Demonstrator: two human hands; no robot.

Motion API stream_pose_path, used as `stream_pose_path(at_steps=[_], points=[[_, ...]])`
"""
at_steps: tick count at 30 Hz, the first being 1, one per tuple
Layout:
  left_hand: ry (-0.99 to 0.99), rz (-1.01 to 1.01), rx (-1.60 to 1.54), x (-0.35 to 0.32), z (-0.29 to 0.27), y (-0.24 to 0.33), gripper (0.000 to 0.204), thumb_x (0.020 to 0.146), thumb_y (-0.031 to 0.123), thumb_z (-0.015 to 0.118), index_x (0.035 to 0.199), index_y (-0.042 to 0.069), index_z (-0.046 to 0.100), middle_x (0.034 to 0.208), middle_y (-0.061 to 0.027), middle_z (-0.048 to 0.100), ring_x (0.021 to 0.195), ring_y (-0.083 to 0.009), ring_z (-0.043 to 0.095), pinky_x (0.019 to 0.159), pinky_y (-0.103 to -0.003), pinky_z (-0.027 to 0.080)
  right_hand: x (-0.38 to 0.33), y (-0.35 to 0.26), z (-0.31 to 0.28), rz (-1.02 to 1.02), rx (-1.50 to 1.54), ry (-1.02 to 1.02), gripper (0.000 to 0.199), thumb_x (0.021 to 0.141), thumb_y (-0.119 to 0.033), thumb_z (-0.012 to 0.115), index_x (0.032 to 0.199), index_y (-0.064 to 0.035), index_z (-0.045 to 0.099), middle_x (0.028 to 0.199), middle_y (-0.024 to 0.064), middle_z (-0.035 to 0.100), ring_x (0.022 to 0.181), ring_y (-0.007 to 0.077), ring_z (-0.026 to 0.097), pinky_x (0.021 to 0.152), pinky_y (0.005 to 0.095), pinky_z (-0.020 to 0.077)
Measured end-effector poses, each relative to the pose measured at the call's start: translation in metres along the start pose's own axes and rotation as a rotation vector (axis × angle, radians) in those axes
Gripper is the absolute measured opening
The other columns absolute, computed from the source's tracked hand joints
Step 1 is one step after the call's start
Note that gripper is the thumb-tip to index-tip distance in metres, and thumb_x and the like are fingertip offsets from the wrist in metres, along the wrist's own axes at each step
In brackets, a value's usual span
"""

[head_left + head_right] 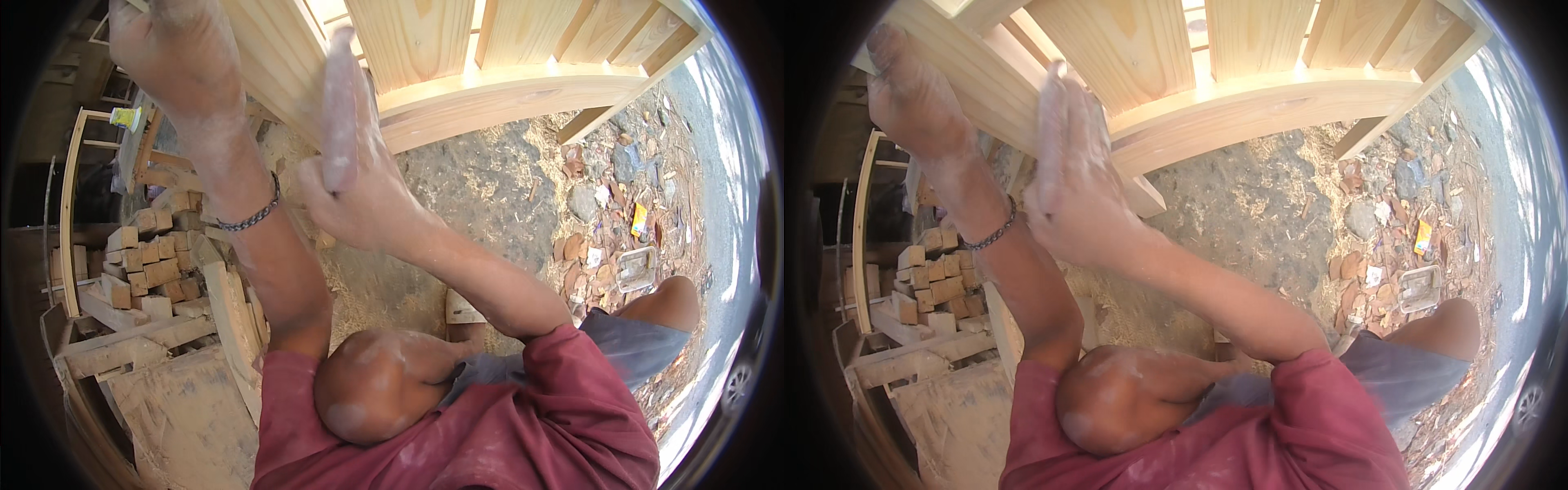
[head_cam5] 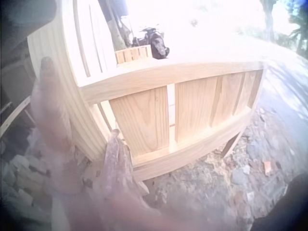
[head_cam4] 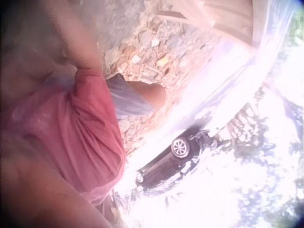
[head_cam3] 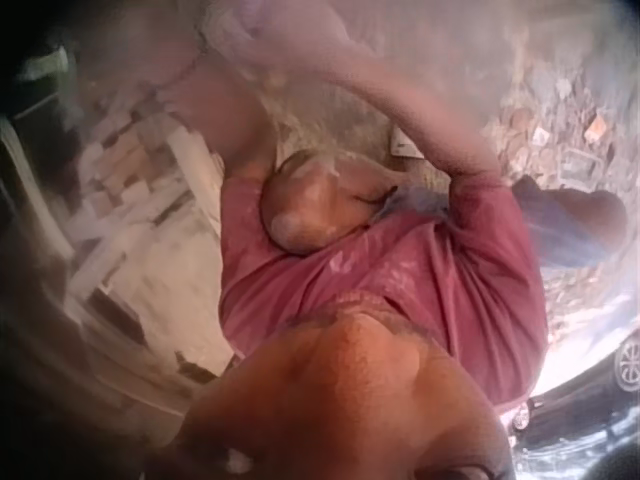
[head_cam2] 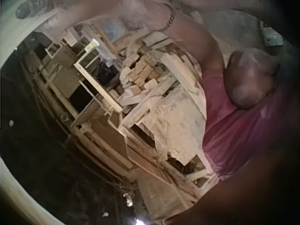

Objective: The person sands the wooden frame of a bench by hand using a piece of sandpaper, reaching into the slats and along the edges.

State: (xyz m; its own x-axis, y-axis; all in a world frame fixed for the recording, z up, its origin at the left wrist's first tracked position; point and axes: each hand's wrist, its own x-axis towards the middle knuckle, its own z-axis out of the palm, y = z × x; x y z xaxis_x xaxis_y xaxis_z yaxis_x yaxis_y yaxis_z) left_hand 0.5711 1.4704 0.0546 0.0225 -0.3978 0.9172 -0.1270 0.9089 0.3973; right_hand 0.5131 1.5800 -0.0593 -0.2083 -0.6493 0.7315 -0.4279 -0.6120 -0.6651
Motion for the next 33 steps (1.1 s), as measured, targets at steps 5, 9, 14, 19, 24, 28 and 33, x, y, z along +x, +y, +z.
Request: stream_pose_path(at_steps=[5, 9, 14, 19, 24, 28, 33], points=[[-0.048, -0.020, 0.016, -0.016, -0.006, -0.022, 0.065, 0.097, 0.053, 0.062, 0.121, -0.007, 0.058, 0.113, -0.0110, 0.063, 0.103, -0.0177, 0.058, 0.089, -0.033, 0.048, 0.019, 0.000, -0.014, 0.077, 0.104, -0.011, 0.077, 0.083, -0.007, 0.049, 0.144, 0.0233, 0.013, 0.143, 0.0484, 0.027, 0.131, 0.0621, 0.032, 0.116, 0.0590, 0.0239], [-0.060, 0.017, 0.031, 0.003, -0.017, -0.020, 0.071, 0.096, 0.057, 0.059, 0.127, -0.007, 0.054, 0.123, -0.0146, 0.060, 0.112, -0.0220, 0.058, 0.096, -0.036, 0.047, -0.014, -0.012, 0.016, 0.168, -0.091, 0.080, 0.076, 0.083, -0.008, 0.052, 0.144, 0.0226, 0.017, 0.141, 0.0490, 0.030, 0.129, 0.0651, 0.032, 0.115, 0.0627, 0.0232], [-0.086, -0.146, -0.084, -0.019, -0.001, -0.002, 0.080, 0.100, 0.062, 0.047, 0.139, -0.008, 0.042, 0.133, -0.0185, 0.053, 0.121, -0.0262, 0.054, 0.105, -0.037, 0.043, -0.011, -0.011, 0.022, 0.038, -0.103, 0.234, 0.078, 0.080, -0.003, 0.055, 0.147, 0.0185, 0.021, 0.141, 0.0464, 0.032, 0.133, 0.0644, 0.030, 0.115, 0.0628, 0.0259], [-0.033, -0.054, 0.091, -0.020, -0.018, 0.004, 0.072, 0.103, 0.053, 0.046, 0.140, -0.008, 0.041, 0.136, -0.0189, 0.049, 0.124, -0.0267, 0.050, 0.106, -0.036, 0.041, -0.126, -0.017, -0.031, 0.214, 0.042, -0.649, 0.083, 0.082, -0.002, 0.052, 0.158, -0.0001, 0.019, 0.162, 0.0246, 0.022, 0.149, 0.0426, 0.023, 0.120, 0.0570, 0.0199], [-0.133, 0.440, 0.734, -0.089, -0.027, 0.026, 0.045, 0.103, 0.026, 0.054, 0.135, -0.005, 0.048, 0.125, -0.0190, 0.054, 0.118, -0.0322, 0.053, 0.100, -0.038, 0.046, -0.160, 0.011, -0.074, 0.559, 0.177, -0.361, 0.065, 0.086, -0.001, 0.050, 0.150, -0.0012, 0.038, 0.142, 0.0206, 0.053, 0.112, 0.0284, 0.063, 0.094, 0.0472, 0.0515], [-0.634, 0.206, 0.698, -0.173, -0.033, 0.053, 0.052, 0.092, 0.021, 0.066, 0.135, -0.004, 0.051, 0.133, -0.0221, 0.053, 0.114, -0.0360, 0.062, 0.085, -0.039, 0.059, -0.151, 0.042, -0.114, 0.765, 0.136, -0.252, 0.051, 0.090, 0.002, 0.045, 0.140, -0.0030, 0.050, 0.111, 0.0201, 0.066, 0.069, 0.0236, 0.065, 0.067, 0.0410, 0.0562], [-0.803, -0.128, 0.861, -0.175, -0.006, 0.075, 0.068, 0.088, 0.028, 0.070, 0.143, -0.004, 0.045, 0.148, -0.0291, 0.041, 0.104, -0.0398, 0.068, 0.069, -0.040, 0.062, -0.140, 0.046, -0.143, 0.611, -0.099, 0.116, 0.024, 0.095, -0.006, 0.050, 0.109, 0.0059, 0.065, 0.068, 0.0110, 0.060, 0.060, 0.0188, 0.056, 0.057, 0.0355, 0.0449]])
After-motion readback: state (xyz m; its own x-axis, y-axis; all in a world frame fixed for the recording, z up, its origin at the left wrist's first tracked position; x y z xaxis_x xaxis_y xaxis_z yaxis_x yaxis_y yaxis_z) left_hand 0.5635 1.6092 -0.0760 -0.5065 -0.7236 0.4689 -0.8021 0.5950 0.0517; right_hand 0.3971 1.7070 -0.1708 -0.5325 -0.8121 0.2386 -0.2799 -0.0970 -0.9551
